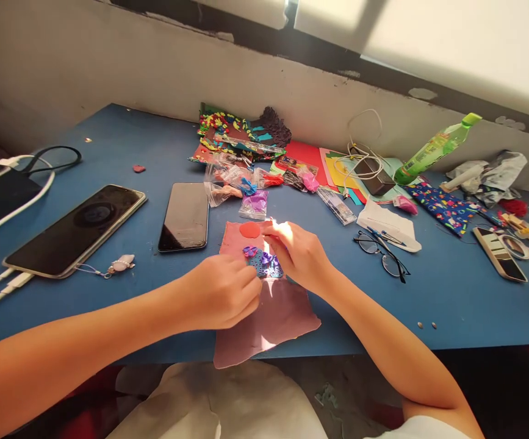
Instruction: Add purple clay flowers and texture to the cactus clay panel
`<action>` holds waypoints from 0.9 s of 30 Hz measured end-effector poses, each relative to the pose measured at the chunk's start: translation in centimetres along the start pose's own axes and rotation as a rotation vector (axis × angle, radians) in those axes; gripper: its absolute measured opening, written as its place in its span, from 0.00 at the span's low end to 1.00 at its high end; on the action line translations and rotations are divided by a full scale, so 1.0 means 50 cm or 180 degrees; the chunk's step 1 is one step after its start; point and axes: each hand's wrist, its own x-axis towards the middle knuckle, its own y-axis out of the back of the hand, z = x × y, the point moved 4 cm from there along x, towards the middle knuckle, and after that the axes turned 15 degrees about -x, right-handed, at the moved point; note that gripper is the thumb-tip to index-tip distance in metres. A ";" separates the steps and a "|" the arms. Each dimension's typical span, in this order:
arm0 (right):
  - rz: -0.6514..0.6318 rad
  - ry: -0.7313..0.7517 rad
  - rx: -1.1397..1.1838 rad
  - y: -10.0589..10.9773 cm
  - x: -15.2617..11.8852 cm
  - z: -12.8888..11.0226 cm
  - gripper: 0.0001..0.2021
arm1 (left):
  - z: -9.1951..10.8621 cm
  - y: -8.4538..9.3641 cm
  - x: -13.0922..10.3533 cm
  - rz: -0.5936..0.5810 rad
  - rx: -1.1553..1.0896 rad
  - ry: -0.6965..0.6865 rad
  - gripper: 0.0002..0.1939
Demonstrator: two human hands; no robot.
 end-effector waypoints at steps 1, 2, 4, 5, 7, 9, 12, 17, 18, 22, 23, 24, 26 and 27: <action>0.0032 0.0010 0.0032 0.000 0.001 0.002 0.06 | 0.009 -0.001 0.000 0.0041 -0.0031 -0.0063 0.14; 0.0034 0.0013 0.0078 -0.001 0.003 0.003 0.06 | 0.020 -0.002 0.001 0.0021 -0.0083 -0.0178 0.13; -0.0002 -0.0006 0.0190 -0.001 0.005 0.005 0.06 | 0.036 -0.003 0.001 0.0026 -0.0168 -0.0288 0.12; -0.0035 -0.0037 0.0241 -0.002 0.006 0.005 0.05 | 0.041 -0.004 0.002 -0.0011 -0.0203 -0.0288 0.12; -0.0067 -0.0116 0.0322 -0.002 0.006 0.006 0.03 | 0.049 -0.006 0.001 -0.0084 -0.0236 -0.0290 0.11; -0.0045 -0.0209 0.0374 -0.003 0.005 0.007 0.04 | 0.054 -0.008 -0.001 -0.0148 -0.0216 -0.0323 0.10; -0.0076 -0.0302 0.0486 -0.008 0.000 0.010 0.05 | 0.058 -0.011 -0.004 -0.0236 -0.0236 -0.0352 0.10; -0.0177 -0.0296 0.0717 -0.013 0.002 0.008 0.07 | 0.065 -0.012 -0.006 -0.0122 -0.0177 -0.0388 0.13; -0.0162 -0.0280 0.0731 -0.013 0.004 0.007 0.07 | 0.065 -0.012 -0.006 -0.0088 -0.0170 -0.0392 0.14; -0.0206 -0.0314 0.0784 -0.012 0.010 0.002 0.09 | 0.062 -0.012 -0.004 -0.0297 -0.0249 -0.0314 0.10; -0.0242 -0.0332 0.0778 -0.013 0.010 0.001 0.09 | 0.061 -0.011 -0.003 -0.0326 -0.0271 -0.0303 0.10; -0.0289 -0.0349 0.0767 -0.015 0.010 0.000 0.08 | 0.060 -0.009 -0.002 -0.0316 -0.0281 -0.0295 0.10; -0.0368 -0.0357 0.0755 -0.017 0.011 -0.001 0.08 | 0.059 -0.006 -0.002 -0.0308 -0.0278 -0.0281 0.10; -0.0402 -0.0353 0.0753 -0.018 0.011 -0.002 0.07 | 0.058 -0.006 -0.002 -0.0318 -0.0263 -0.0281 0.10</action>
